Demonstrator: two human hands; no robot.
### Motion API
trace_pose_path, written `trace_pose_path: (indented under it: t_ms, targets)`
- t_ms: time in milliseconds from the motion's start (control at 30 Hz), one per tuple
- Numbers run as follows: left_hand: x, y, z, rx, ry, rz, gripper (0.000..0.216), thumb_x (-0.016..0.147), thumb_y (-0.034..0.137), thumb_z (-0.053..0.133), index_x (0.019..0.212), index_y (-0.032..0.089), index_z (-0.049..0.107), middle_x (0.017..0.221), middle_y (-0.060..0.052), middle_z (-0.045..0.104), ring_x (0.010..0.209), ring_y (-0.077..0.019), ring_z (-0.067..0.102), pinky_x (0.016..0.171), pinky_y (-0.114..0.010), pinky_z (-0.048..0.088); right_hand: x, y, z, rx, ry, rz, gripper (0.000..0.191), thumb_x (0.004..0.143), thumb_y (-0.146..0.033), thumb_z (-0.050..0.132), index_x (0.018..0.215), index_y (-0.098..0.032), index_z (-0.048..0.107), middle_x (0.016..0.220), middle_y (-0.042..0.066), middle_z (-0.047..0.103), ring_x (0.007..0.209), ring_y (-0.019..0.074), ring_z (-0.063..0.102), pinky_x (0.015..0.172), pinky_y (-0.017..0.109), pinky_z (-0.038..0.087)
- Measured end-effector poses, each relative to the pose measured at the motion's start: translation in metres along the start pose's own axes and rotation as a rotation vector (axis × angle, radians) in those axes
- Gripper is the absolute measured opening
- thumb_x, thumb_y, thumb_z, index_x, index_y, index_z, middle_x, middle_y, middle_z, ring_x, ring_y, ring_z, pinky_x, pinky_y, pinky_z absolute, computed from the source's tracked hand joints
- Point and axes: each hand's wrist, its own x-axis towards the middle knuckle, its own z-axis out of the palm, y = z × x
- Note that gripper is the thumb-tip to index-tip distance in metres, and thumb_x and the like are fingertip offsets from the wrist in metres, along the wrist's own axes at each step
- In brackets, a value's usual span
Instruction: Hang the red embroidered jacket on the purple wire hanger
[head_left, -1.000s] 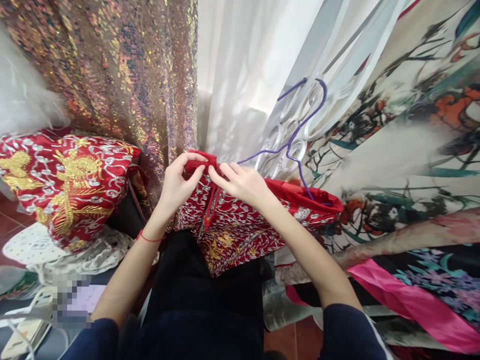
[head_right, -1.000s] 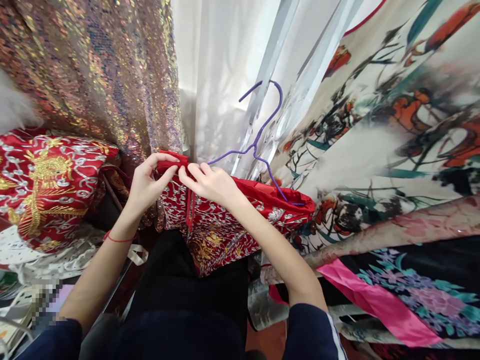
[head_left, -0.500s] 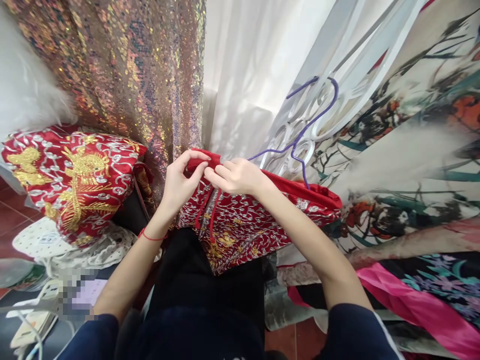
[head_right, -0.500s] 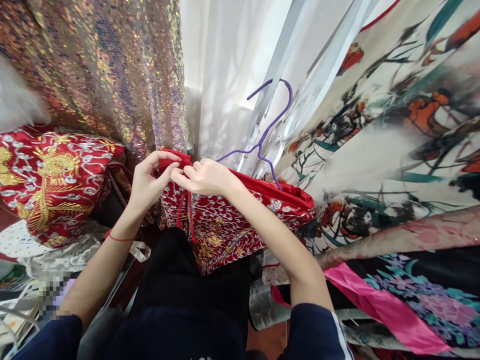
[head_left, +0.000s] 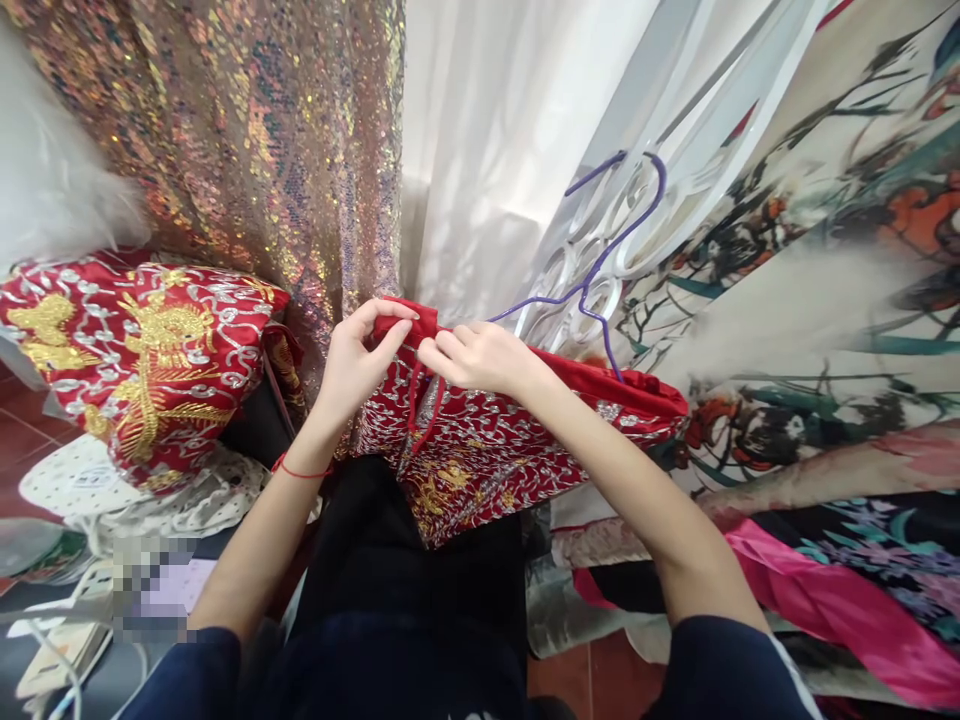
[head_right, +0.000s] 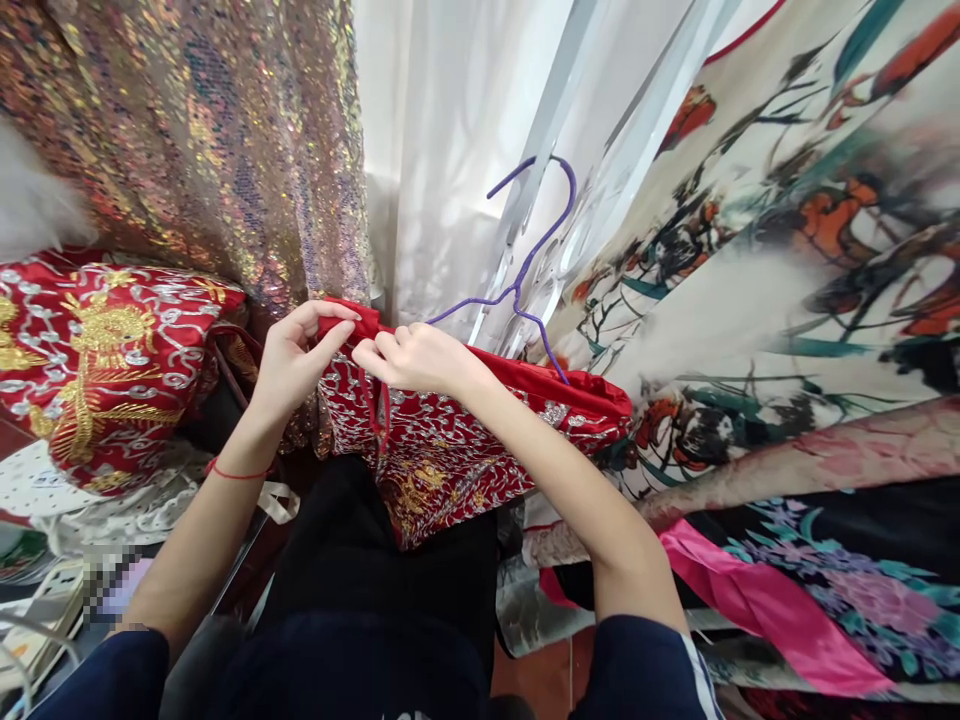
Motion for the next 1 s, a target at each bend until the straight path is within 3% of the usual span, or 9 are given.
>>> trace_pose_path:
  t_ms: [167,367,467,600,700,767,867,933,1000]
  targets:
    - [-0.002,0.001,0.000,0.020,-0.023,0.040,0.008,0.089,0.025,0.063,0.094,0.020,0.067,0.093,-0.003,0.072,0.084,-0.0147,0.067,0.083,-0.029,0.055,0.012,0.009,-0.011,0.193,0.093,0.236,0.041,0.112,-0.031,0.023,0.101,-0.016,0.059,0.069,0.004,0.064,0.066,0.0150,0.058,0.063,0.030,0.037]
    - [-0.001,0.006,-0.004,0.003,-0.085,0.014,0.008,0.088,0.029,0.066,0.087,0.021,0.063,0.079,-0.001,0.067,0.066,-0.0120,0.058,0.063,-0.026,0.049,0.032,0.056,-0.026,0.654,0.024,0.437,0.025,0.104,-0.025,0.040,0.096,-0.013,0.061,0.070,0.003,0.063,0.067,0.0130,0.063,0.066,0.029,0.049]
    - [-0.003,0.006,-0.004,0.013,-0.072,0.025,0.005,0.088,0.026,0.064,0.088,0.021,0.063,0.080,0.000,0.066,0.067,-0.0119,0.058,0.066,-0.026,0.049,0.043,0.068,-0.027,0.956,0.071,0.590,0.021,0.101,-0.020,0.041,0.100,-0.011,0.061,0.078,0.004,0.066,0.070,0.0119,0.066,0.065,0.027,0.055]
    - [-0.005,0.005,-0.006,0.049,-0.098,0.044,0.005,0.089,0.024,0.061,0.090,0.021,0.065,0.086,-0.002,0.069,0.074,-0.0133,0.062,0.075,-0.029,0.052,0.054,0.072,-0.026,1.290,0.270,0.957,0.028,0.102,-0.022,0.041,0.124,-0.007,0.052,0.109,0.012,0.068,0.090,0.0132,0.072,0.074,0.026,0.059]
    - [-0.006,0.006,-0.009,0.089,-0.111,0.068,0.005,0.090,0.024,0.063,0.091,0.020,0.066,0.094,-0.003,0.071,0.084,-0.0150,0.066,0.085,-0.031,0.052,0.050,0.069,-0.031,1.350,0.239,1.054,0.045,0.098,-0.024,0.053,0.138,-0.005,0.043,0.113,0.011,0.068,0.090,0.0131,0.073,0.077,0.026,0.059]
    - [-0.006,0.006,-0.009,0.105,-0.113,0.074,0.005,0.089,0.025,0.065,0.092,0.021,0.066,0.095,-0.004,0.072,0.087,-0.0162,0.067,0.087,-0.033,0.053,0.037,0.057,-0.042,1.266,0.236,0.940,0.042,0.099,-0.027,0.052,0.135,-0.007,0.048,0.102,0.006,0.069,0.081,0.0114,0.072,0.074,0.025,0.058]
    - [-0.008,0.006,-0.007,0.113,-0.104,0.075,0.007,0.089,0.026,0.067,0.093,0.021,0.066,0.098,-0.004,0.073,0.090,-0.0170,0.068,0.089,-0.033,0.054,0.006,0.015,-0.064,1.061,0.417,0.775,0.028,0.101,-0.034,0.047,0.111,-0.014,0.064,0.089,0.001,0.070,0.073,0.0094,0.068,0.070,0.024,0.055]
    - [-0.010,0.006,-0.004,0.114,-0.079,0.083,0.006,0.089,0.025,0.066,0.093,0.021,0.066,0.099,-0.003,0.073,0.091,-0.0165,0.068,0.088,-0.032,0.053,-0.017,-0.026,-0.071,1.011,0.490,0.814,0.025,0.101,-0.034,0.049,0.095,-0.017,0.066,0.079,0.000,0.069,0.067,0.0099,0.065,0.066,0.023,0.053]
    - [-0.013,0.007,-0.002,0.138,-0.045,0.097,0.005,0.089,0.024,0.066,0.093,0.021,0.066,0.098,-0.003,0.072,0.091,-0.0161,0.067,0.088,-0.031,0.053,-0.035,-0.071,-0.060,1.022,0.491,0.933,0.024,0.099,-0.032,0.051,0.085,-0.020,0.066,0.070,-0.001,0.068,0.057,0.0098,0.061,0.060,0.024,0.049]
